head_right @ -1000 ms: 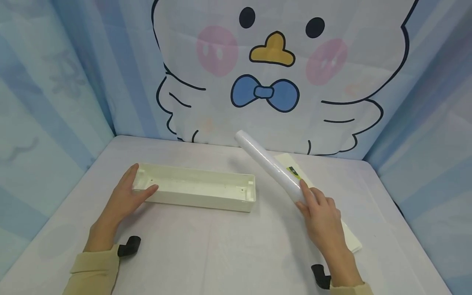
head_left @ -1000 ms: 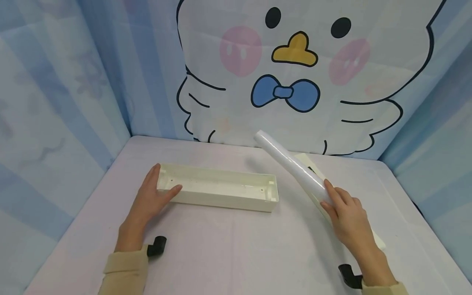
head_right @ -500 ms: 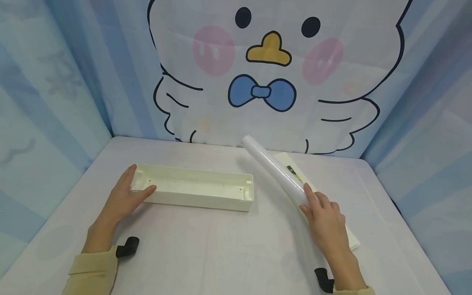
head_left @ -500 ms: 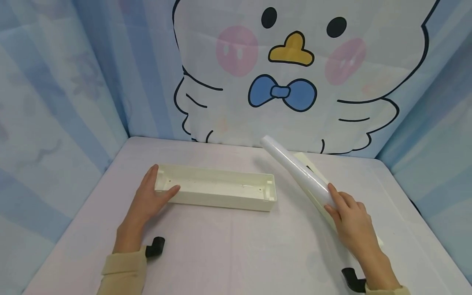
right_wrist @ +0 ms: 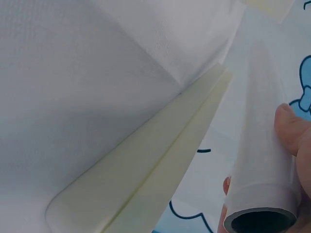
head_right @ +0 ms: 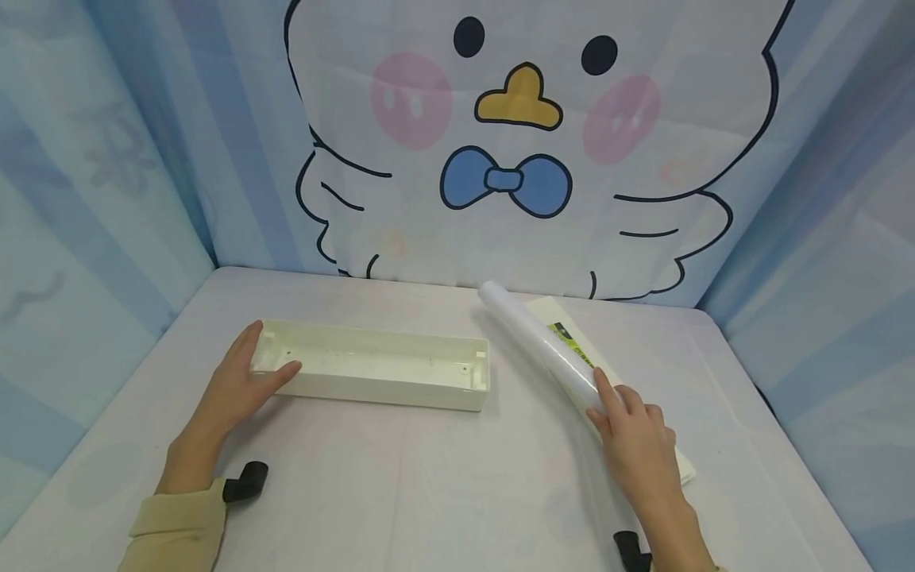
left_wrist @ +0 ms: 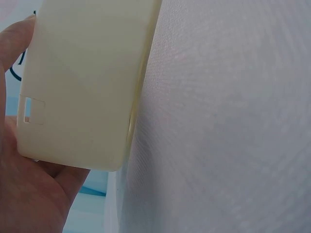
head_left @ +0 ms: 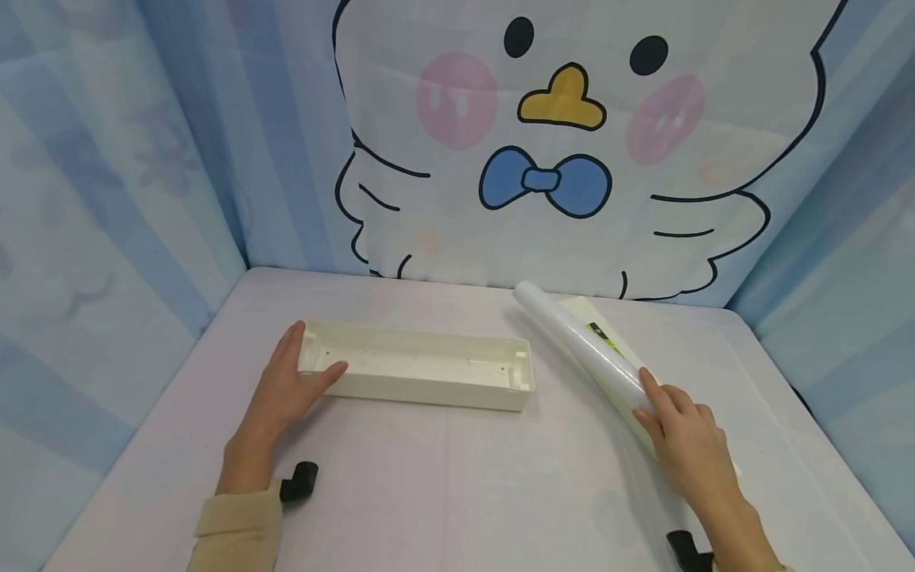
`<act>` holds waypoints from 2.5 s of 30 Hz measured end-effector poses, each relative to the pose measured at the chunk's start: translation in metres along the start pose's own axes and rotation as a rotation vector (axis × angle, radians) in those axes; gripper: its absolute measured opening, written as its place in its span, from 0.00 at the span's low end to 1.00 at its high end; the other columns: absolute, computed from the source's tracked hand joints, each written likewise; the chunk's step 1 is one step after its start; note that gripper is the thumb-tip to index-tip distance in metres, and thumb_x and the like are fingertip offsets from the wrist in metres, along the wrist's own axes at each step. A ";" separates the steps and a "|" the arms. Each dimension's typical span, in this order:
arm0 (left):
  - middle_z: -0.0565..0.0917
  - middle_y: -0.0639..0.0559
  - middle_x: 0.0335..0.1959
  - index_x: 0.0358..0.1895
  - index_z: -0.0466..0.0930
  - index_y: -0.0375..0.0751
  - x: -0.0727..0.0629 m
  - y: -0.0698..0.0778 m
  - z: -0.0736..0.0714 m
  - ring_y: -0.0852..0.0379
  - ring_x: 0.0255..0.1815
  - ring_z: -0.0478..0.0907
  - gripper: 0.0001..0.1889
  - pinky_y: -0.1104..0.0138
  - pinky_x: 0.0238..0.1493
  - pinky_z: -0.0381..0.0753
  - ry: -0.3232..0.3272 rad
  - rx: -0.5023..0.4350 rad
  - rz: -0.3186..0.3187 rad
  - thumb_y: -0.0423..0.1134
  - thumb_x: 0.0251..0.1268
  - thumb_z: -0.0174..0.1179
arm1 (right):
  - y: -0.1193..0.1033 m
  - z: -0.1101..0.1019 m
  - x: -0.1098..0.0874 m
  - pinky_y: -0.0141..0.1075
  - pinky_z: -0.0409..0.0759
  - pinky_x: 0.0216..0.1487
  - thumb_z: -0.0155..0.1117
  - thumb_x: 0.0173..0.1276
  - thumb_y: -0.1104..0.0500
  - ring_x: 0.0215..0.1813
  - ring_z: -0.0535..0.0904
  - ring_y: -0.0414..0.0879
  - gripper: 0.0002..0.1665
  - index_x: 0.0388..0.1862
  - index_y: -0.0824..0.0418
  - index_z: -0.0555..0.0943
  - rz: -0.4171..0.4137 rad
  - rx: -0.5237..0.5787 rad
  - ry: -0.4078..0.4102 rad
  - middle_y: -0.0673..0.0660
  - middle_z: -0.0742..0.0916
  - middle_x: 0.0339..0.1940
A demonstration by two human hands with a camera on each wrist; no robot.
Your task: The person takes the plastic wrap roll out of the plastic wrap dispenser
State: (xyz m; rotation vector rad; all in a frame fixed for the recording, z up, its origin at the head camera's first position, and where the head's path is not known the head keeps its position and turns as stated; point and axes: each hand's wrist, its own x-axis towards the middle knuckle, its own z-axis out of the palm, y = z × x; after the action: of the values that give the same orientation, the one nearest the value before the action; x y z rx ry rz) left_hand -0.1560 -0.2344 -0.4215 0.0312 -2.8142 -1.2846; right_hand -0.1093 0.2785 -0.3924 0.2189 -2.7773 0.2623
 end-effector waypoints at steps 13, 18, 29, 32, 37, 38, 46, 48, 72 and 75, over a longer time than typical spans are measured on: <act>0.42 0.31 0.81 0.81 0.36 0.32 -0.001 0.001 0.000 0.33 0.80 0.40 0.56 0.38 0.74 0.46 0.000 0.007 -0.004 0.59 0.67 0.63 | 0.002 -0.003 -0.006 0.64 0.74 0.34 0.64 0.75 0.57 0.47 0.74 0.73 0.35 0.77 0.60 0.65 0.053 -0.035 -0.110 0.72 0.77 0.59; 0.42 0.31 0.81 0.81 0.36 0.32 -0.001 0.002 0.000 0.32 0.80 0.41 0.56 0.38 0.74 0.46 0.002 0.014 -0.002 0.60 0.68 0.63 | 0.001 -0.002 -0.008 0.63 0.74 0.36 0.63 0.74 0.56 0.49 0.73 0.72 0.37 0.78 0.59 0.64 0.076 -0.046 -0.146 0.72 0.76 0.60; 0.41 0.31 0.81 0.81 0.35 0.32 -0.001 0.002 -0.001 0.32 0.80 0.40 0.56 0.38 0.74 0.46 0.000 0.016 -0.006 0.60 0.68 0.62 | -0.004 -0.007 -0.005 0.64 0.74 0.39 0.65 0.73 0.56 0.48 0.74 0.73 0.37 0.77 0.59 0.65 0.097 -0.054 -0.197 0.74 0.76 0.60; 0.41 0.31 0.81 0.81 0.35 0.32 -0.001 0.002 -0.002 0.32 0.80 0.40 0.56 0.38 0.74 0.46 0.000 0.013 -0.007 0.60 0.68 0.63 | -0.009 -0.011 -0.004 0.65 0.75 0.43 0.66 0.73 0.56 0.49 0.75 0.73 0.38 0.78 0.59 0.64 0.119 -0.063 -0.263 0.74 0.76 0.61; 0.41 0.31 0.81 0.81 0.34 0.33 0.000 0.002 -0.001 0.32 0.80 0.40 0.57 0.38 0.74 0.46 -0.001 0.013 -0.011 0.60 0.68 0.63 | -0.015 -0.015 -0.005 0.65 0.77 0.45 0.69 0.70 0.57 0.49 0.77 0.71 0.41 0.79 0.61 0.63 0.100 -0.070 -0.348 0.74 0.76 0.61; 0.41 0.31 0.81 0.81 0.34 0.33 0.000 0.002 -0.001 0.32 0.80 0.40 0.57 0.38 0.74 0.46 -0.001 0.014 -0.011 0.60 0.68 0.63 | -0.016 -0.016 -0.005 0.64 0.77 0.45 0.69 0.70 0.57 0.49 0.77 0.71 0.42 0.79 0.61 0.64 0.087 -0.068 -0.352 0.74 0.76 0.60; 0.41 0.31 0.81 0.81 0.34 0.32 -0.001 0.003 -0.001 0.33 0.80 0.40 0.57 0.38 0.74 0.46 -0.005 0.012 -0.013 0.60 0.67 0.63 | -0.022 -0.015 -0.010 0.53 0.80 0.36 0.70 0.69 0.56 0.39 0.80 0.58 0.42 0.78 0.64 0.64 0.018 -0.045 -0.366 0.70 0.79 0.54; 0.41 0.31 0.81 0.81 0.34 0.32 -0.001 0.003 -0.001 0.33 0.80 0.40 0.57 0.38 0.74 0.46 -0.006 0.012 -0.013 0.60 0.67 0.63 | -0.023 -0.015 -0.010 0.52 0.80 0.36 0.70 0.69 0.56 0.38 0.80 0.56 0.43 0.78 0.65 0.63 0.018 -0.040 -0.382 0.70 0.79 0.54; 0.41 0.31 0.81 0.81 0.35 0.32 -0.001 0.002 0.000 0.33 0.80 0.40 0.57 0.38 0.74 0.46 -0.003 0.007 -0.004 0.59 0.67 0.63 | -0.028 -0.003 -0.018 0.54 0.83 0.43 0.71 0.69 0.56 0.44 0.82 0.56 0.48 0.80 0.65 0.58 0.099 0.028 -0.518 0.72 0.78 0.59; 0.41 0.31 0.81 0.81 0.34 0.32 -0.001 0.002 0.000 0.33 0.80 0.40 0.57 0.38 0.74 0.46 -0.003 0.006 -0.004 0.60 0.67 0.63 | -0.029 -0.002 -0.018 0.53 0.83 0.42 0.71 0.69 0.56 0.42 0.81 0.53 0.48 0.80 0.64 0.57 0.110 0.030 -0.530 0.71 0.78 0.59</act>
State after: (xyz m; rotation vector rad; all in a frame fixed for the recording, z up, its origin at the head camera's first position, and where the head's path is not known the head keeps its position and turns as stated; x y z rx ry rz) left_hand -0.1545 -0.2331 -0.4199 0.0350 -2.8223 -1.2780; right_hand -0.0867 0.2525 -0.3922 0.1604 -3.3189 0.3110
